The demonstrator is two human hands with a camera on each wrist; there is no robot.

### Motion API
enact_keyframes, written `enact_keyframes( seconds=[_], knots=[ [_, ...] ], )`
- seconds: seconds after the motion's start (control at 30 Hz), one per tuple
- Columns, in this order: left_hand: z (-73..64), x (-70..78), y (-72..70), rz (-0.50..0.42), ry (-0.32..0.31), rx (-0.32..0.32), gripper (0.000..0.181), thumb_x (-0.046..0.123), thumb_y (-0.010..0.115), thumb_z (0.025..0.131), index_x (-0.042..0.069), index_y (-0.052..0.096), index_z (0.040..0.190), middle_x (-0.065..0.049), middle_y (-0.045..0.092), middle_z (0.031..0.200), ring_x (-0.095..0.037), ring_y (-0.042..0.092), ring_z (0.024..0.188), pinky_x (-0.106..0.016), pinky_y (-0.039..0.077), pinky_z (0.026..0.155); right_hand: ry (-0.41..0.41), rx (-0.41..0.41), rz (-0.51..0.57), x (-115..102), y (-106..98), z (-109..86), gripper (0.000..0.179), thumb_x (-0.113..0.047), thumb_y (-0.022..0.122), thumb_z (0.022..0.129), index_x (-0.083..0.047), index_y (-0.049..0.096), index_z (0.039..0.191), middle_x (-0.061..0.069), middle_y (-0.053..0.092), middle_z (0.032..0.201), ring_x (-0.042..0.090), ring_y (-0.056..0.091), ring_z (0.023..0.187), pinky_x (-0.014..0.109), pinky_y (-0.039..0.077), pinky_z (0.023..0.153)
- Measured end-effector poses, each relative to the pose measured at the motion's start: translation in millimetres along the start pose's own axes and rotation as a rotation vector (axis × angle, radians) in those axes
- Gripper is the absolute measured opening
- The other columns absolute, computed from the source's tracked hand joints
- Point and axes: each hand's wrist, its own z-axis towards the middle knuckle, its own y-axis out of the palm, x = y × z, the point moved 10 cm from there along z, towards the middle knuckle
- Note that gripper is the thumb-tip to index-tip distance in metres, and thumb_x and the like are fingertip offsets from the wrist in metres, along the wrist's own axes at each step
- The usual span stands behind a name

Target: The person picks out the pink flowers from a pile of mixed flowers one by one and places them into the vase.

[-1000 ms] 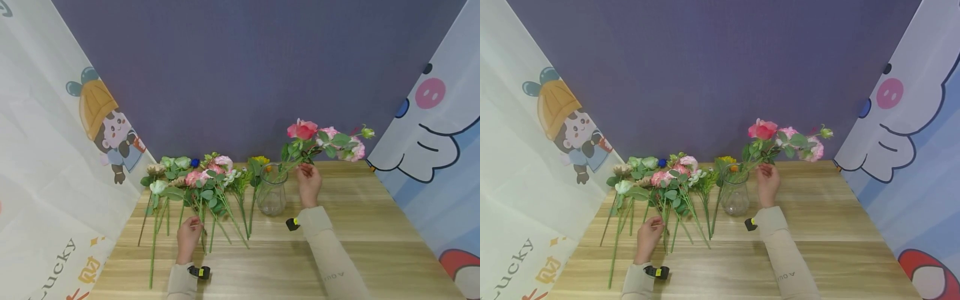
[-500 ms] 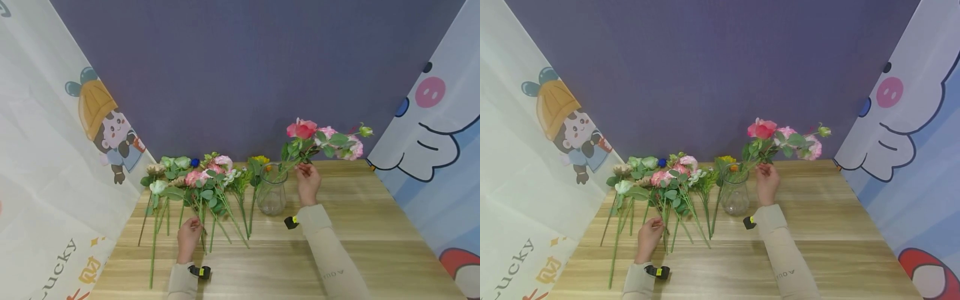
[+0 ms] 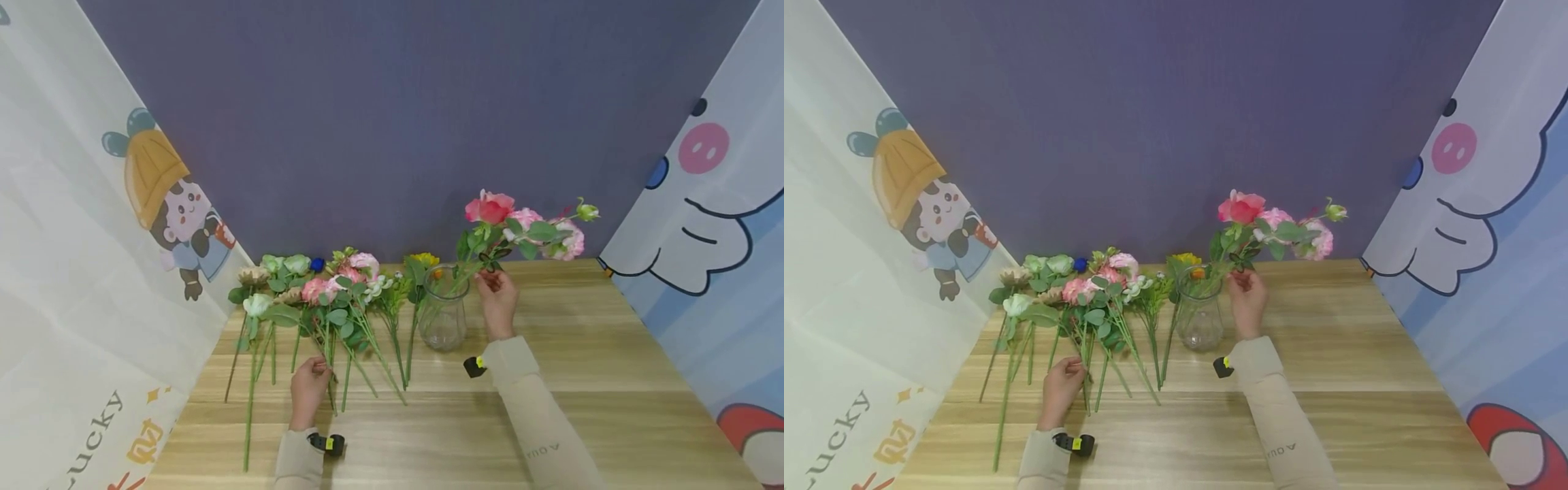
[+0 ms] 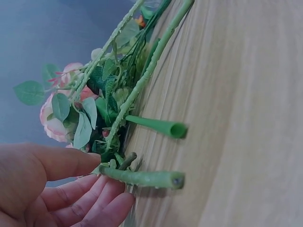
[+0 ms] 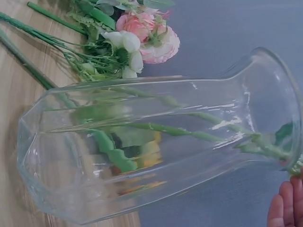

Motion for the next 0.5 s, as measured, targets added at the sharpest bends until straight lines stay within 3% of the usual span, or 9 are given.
enact_keyframes(
  seconds=[0.23,0.33,0.5],
  knots=[
    [0.3,0.2,-0.1,0.001,-0.001,-0.003,0.023,0.004,0.063,0.085,-0.007,0.066,0.105,-0.013,0.068,0.085,-0.024,0.063,0.074,-0.032,0.049,0.059,-0.007,-0.029,-0.060,-7,2,-3.0,0.009,0.005,0.067,0.083,0.010,0.060,0.087,-0.010,0.057,0.075,-0.002,0.053,0.066,0.011,0.044,0.062],
    [0.2,0.8,-0.1,0.004,0.001,0.000,0.022,0.005,0.063,0.085,-0.006,0.067,0.103,-0.013,0.069,0.085,-0.025,0.063,0.075,-0.032,0.049,0.060,-0.028,-0.054,-0.071,-21,3,-6.7,0.010,0.009,0.065,0.081,0.014,0.059,0.087,-0.001,0.061,0.076,-0.002,0.053,0.065,0.010,0.043,0.061],
    [-0.2,-1.6,1.4,-0.013,-0.029,-0.017,0.022,0.005,0.062,0.085,-0.007,0.066,0.103,-0.015,0.068,0.086,-0.024,0.063,0.072,-0.030,0.049,0.057,-0.051,-0.096,-0.098,-38,8,-13.4,0.012,0.010,0.064,0.081,0.018,0.058,0.088,0.026,0.062,0.086,-0.002,0.053,0.066,0.009,0.043,0.061]
  ],
)
